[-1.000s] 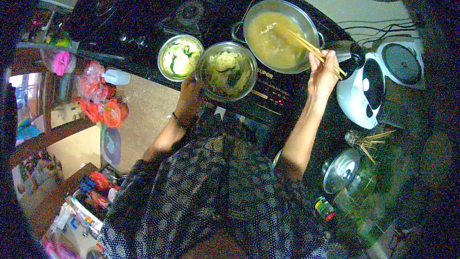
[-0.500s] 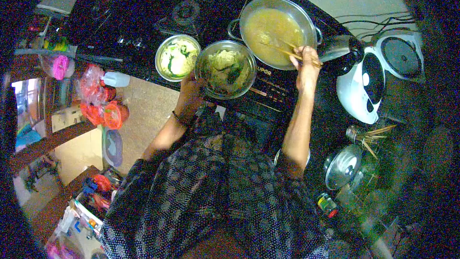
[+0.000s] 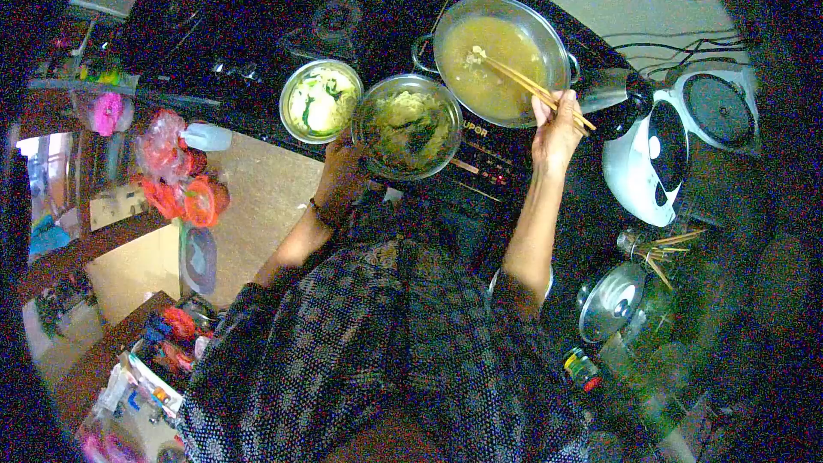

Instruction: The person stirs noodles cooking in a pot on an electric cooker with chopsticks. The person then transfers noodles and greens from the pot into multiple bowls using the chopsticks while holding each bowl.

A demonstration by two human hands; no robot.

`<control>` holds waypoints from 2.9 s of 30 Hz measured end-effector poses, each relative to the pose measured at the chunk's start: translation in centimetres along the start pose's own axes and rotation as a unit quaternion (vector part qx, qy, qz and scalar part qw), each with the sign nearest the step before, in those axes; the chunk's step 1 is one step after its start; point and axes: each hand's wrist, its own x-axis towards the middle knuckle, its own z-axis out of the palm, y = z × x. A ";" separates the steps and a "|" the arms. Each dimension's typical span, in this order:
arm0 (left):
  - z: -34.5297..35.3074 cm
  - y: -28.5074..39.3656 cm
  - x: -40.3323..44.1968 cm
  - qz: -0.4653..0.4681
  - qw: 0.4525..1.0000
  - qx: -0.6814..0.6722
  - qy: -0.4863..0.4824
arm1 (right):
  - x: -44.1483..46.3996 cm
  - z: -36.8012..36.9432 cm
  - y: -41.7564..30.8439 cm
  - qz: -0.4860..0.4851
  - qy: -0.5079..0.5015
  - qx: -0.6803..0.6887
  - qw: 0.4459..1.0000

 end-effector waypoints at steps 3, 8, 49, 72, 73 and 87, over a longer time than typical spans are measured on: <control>0.2 0.3 0.0 0.000 0.999 0.034 0.000 | -0.5 0.3 -1.3 -0.005 0.003 0.034 0.999; 0.7 -0.2 0.7 0.281 0.926 0.246 -0.065 | -0.7 0.0 -2.7 -0.013 -0.002 0.054 0.998; 0.1 -1.0 0.0 0.008 1.000 0.009 0.020 | 1.5 0.9 3.7 0.001 -0.008 -0.064 0.998; 3.6 0.4 0.0 0.001 1.000 0.020 -0.023 | -4.9 -0.3 -11.2 0.038 -0.159 -0.099 0.982; 3.5 0.4 0.1 0.007 0.999 0.029 -0.030 | -4.3 -1.1 -11.1 0.025 -0.128 -0.094 0.987; 1.5 -0.4 -1.0 -0.013 0.999 0.039 0.004 | 0.3 -5.3 -2.3 -0.055 0.040 -0.171 0.983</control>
